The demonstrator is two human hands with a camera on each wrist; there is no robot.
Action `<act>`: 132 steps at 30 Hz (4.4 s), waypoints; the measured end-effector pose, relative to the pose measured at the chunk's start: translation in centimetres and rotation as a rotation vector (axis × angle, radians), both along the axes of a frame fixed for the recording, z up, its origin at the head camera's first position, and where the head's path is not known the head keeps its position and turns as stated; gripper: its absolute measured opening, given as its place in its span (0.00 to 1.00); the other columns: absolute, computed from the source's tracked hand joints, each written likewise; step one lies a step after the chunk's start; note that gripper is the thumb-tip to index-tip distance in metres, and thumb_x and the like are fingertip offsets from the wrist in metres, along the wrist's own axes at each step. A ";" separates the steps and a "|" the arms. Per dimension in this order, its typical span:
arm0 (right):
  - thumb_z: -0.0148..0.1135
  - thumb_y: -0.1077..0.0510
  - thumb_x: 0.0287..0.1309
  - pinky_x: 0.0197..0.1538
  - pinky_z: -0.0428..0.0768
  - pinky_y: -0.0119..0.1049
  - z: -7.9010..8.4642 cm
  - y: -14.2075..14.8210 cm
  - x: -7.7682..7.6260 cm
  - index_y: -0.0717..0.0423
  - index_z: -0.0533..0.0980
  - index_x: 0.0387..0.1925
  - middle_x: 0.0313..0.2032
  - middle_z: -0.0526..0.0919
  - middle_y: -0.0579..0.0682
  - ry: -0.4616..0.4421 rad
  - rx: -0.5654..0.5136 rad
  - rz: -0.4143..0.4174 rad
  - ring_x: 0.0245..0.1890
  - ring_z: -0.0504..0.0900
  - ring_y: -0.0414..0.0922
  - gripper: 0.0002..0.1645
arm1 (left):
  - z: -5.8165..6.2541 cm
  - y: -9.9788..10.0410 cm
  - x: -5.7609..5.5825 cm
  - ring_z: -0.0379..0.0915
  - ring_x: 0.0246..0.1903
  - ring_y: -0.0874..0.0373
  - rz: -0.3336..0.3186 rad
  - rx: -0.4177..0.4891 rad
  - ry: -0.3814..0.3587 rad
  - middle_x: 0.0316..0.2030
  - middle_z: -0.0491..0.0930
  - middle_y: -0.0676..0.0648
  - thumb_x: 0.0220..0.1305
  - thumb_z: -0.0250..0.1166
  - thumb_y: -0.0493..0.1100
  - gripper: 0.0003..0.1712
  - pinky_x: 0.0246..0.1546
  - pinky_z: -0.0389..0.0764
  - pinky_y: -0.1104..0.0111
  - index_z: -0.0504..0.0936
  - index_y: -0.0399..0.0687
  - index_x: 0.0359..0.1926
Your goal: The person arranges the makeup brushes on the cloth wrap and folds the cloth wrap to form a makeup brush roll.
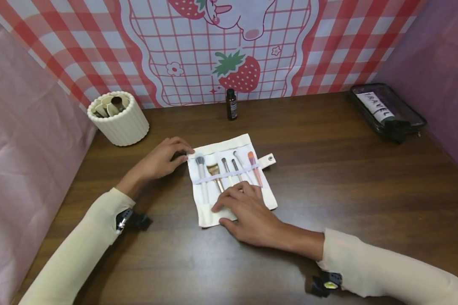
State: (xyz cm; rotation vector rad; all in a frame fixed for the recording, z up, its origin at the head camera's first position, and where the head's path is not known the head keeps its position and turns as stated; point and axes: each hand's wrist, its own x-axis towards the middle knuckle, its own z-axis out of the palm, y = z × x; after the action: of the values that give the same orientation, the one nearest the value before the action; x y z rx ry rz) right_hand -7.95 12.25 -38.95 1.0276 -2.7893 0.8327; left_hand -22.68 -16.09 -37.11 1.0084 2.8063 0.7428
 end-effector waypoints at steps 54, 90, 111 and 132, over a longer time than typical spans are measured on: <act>0.70 0.52 0.62 0.60 0.57 0.63 0.7 12.1 -6.0 0.35 0.82 0.51 0.59 0.78 0.35 -0.177 -0.052 0.035 0.61 0.64 0.45 0.16 | 1.8 1.3 8.6 0.72 0.33 0.63 -0.089 -0.042 -0.165 0.32 0.77 0.56 0.70 0.66 0.41 0.05 0.38 0.75 0.65 0.86 0.49 0.36; 0.70 0.51 0.62 0.64 0.58 0.59 0.1 14.1 -7.0 0.35 0.78 0.59 0.65 0.72 0.38 -0.171 -0.046 0.128 0.67 0.60 0.44 0.23 | 0.4 2.4 9.4 0.67 0.44 0.55 -0.006 -0.001 -0.103 0.45 0.70 0.48 0.59 0.75 0.47 0.20 0.46 0.71 0.61 0.80 0.48 0.49; 0.73 0.43 0.57 0.63 0.59 0.58 -0.1 14.2 -6.7 0.29 0.77 0.59 0.65 0.69 0.37 -0.163 -0.007 0.120 0.67 0.58 0.44 0.27 | 0.3 1.8 9.2 0.63 0.53 0.55 -0.020 0.006 -0.157 0.52 0.67 0.51 0.55 0.77 0.56 0.21 0.54 0.69 0.59 0.81 0.58 0.46; 0.63 0.54 0.69 0.58 0.62 0.51 0.3 14.0 -7.4 0.32 0.81 0.49 0.54 0.77 0.36 -0.124 -0.046 0.094 0.58 0.64 0.41 0.12 | 1.0 2.0 8.4 0.72 0.41 0.58 -0.019 0.034 -0.099 0.44 0.76 0.52 0.72 0.63 0.48 0.06 0.43 0.74 0.62 0.84 0.54 0.40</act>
State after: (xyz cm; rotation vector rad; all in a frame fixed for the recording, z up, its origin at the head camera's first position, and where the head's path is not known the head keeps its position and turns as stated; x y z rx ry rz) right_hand -15.39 26.24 -38.65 1.1451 -2.8259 0.9993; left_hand -14.23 -14.13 -36.15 0.9739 2.7059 0.8171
